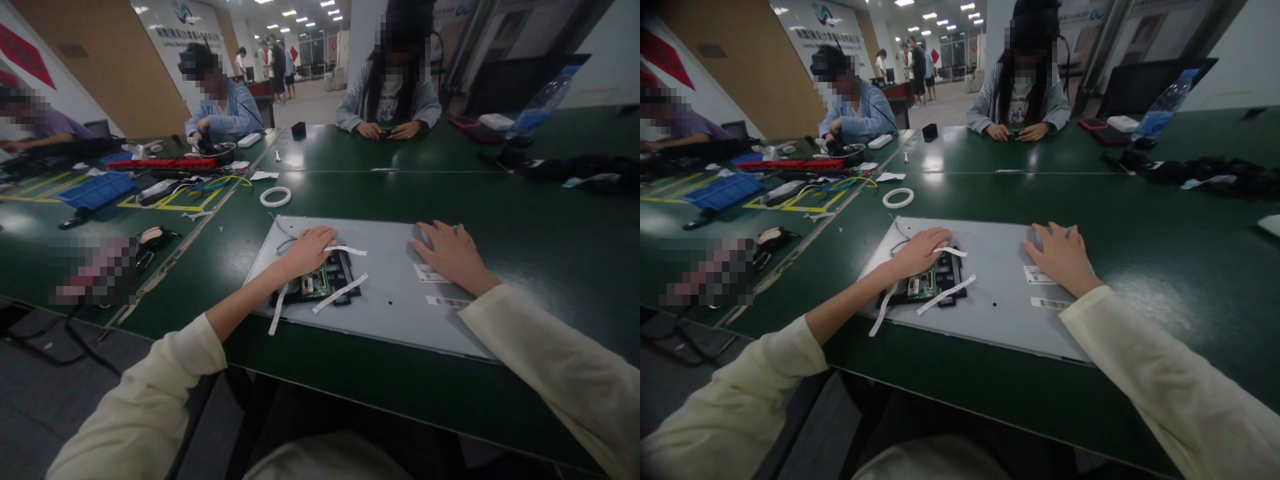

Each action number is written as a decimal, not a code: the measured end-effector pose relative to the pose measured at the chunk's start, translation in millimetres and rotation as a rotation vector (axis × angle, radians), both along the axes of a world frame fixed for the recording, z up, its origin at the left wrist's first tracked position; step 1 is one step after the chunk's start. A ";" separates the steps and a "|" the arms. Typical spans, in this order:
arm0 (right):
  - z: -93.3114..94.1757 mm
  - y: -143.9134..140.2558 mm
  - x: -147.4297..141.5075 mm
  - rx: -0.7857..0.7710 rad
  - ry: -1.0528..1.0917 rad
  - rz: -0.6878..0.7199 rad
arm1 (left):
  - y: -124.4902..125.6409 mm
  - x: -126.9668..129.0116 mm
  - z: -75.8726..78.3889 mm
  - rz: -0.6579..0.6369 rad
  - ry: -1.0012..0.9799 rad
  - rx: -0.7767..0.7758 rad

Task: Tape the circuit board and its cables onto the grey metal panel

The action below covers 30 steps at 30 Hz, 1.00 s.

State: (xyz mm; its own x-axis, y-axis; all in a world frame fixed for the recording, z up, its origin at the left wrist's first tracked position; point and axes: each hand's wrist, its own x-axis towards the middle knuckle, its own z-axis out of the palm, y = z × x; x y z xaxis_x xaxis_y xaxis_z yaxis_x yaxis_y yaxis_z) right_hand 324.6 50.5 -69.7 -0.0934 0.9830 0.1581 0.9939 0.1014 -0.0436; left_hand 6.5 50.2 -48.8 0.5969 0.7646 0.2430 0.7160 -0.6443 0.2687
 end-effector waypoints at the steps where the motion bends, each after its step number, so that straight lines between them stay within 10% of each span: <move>1: 0.4 -0.1 -1.1 0.022 -0.020 0.032 | 3.8 2.1 0.5 -0.015 0.007 -0.003; 11: -4.8 3.1 -0.2 0.051 -0.015 0.103 | 46.1 51.9 3.6 -0.206 0.031 -0.043; 30: -9.8 5.4 2.5 0.117 -0.022 0.185 | 41.8 62.1 7.5 -0.251 0.009 -0.080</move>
